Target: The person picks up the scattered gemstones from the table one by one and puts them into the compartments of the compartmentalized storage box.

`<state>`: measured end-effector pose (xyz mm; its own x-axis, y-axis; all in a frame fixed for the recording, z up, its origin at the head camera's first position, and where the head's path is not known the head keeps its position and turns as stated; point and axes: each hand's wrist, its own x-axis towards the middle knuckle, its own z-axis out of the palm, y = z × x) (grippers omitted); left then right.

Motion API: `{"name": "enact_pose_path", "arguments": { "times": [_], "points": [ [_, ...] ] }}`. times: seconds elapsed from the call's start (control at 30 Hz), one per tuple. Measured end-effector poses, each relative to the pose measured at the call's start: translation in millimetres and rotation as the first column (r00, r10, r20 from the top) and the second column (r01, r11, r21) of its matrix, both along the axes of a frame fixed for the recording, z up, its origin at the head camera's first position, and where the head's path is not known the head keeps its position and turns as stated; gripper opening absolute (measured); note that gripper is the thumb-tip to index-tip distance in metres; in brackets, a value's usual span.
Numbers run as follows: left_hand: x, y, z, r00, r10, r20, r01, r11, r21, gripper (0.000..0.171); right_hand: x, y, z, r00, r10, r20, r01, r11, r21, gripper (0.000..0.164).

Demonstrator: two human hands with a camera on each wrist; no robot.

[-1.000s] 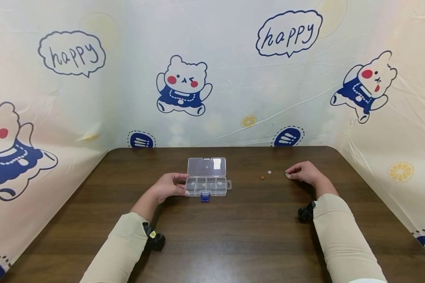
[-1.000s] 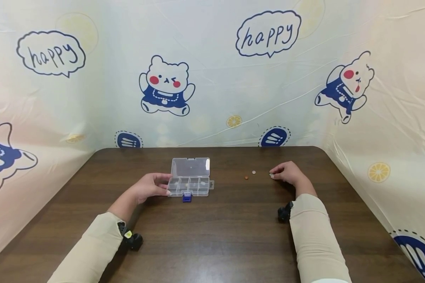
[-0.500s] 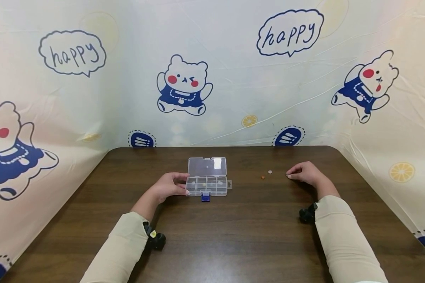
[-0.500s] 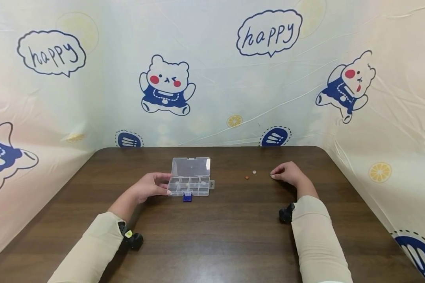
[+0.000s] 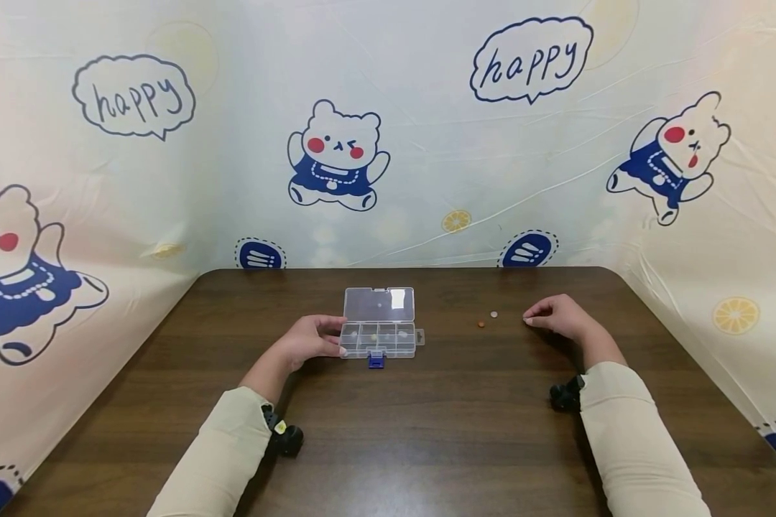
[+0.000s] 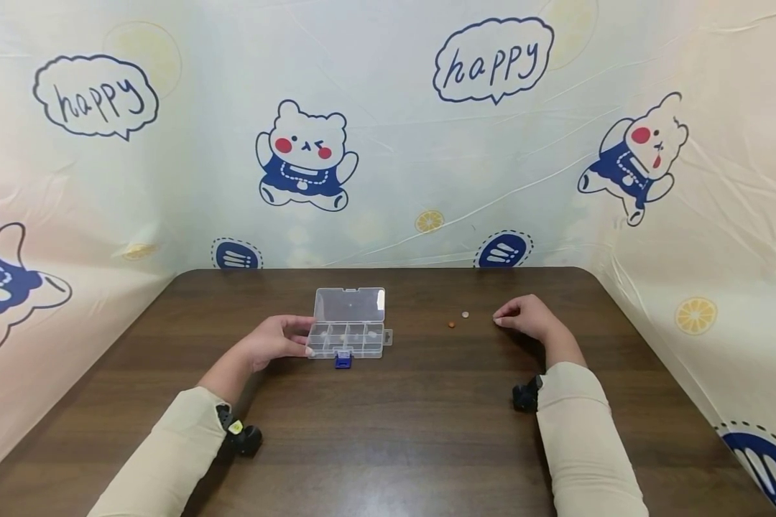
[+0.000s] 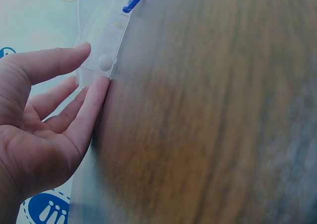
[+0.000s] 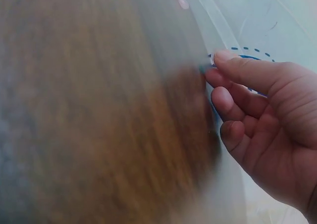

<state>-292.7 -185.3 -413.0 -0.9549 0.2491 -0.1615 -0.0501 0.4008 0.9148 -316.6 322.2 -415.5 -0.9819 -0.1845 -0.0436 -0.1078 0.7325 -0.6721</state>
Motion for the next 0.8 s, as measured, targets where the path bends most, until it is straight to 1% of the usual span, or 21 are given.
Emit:
{"name": "enact_pose_path", "arguments": {
  "times": [0.17, 0.37, 0.47, 0.63, 0.73, 0.8],
  "points": [
    [0.7, 1, 0.7, 1.0, 0.01, 0.002, -0.01, 1.0, -0.009, 0.068, 2.6, -1, 1.8, 1.0, 0.003, 0.001, -0.003, 1.0, -0.012, 0.02],
    [0.1, 1, 0.2, 1.0, 0.021, 0.016, -0.021, 1.0, 0.002, 0.068, 4.3, -2, 4.8, 1.0, 0.008, 0.008, -0.008, 1.0, -0.03, 0.02],
    [-0.8, 1, -0.2, 1.0, 0.011, 0.012, -0.011, 1.0, 0.004, 0.069, 5.9, -3, 7.8, 1.0, 0.019, 0.003, -0.019, 0.999, -0.035, 0.02],
    [-0.6, 0, 0.6, 1.0, 0.006, 0.01, -0.006, 1.0, 0.001, 0.069, 7.8, -6, 10.9, 0.999, 0.034, -0.021, -0.035, 0.999, -0.027, 0.02],
    [0.3, 0, 1.3, 1.0, 0.016, 0.02, -0.016, 1.0, 0.003, 0.069, 9.1, -9, 12.3, 0.998, 0.05, -0.046, -0.051, 0.998, -0.023, 0.019],
    [0.7, 1, 1.3, 1.0, 0.01, 0.018, -0.011, 1.0, 0.002, 0.069, 9.9, -10, 13.2, 0.996, 0.063, -0.064, -0.064, 0.998, -0.019, 0.019]
  ]
}}
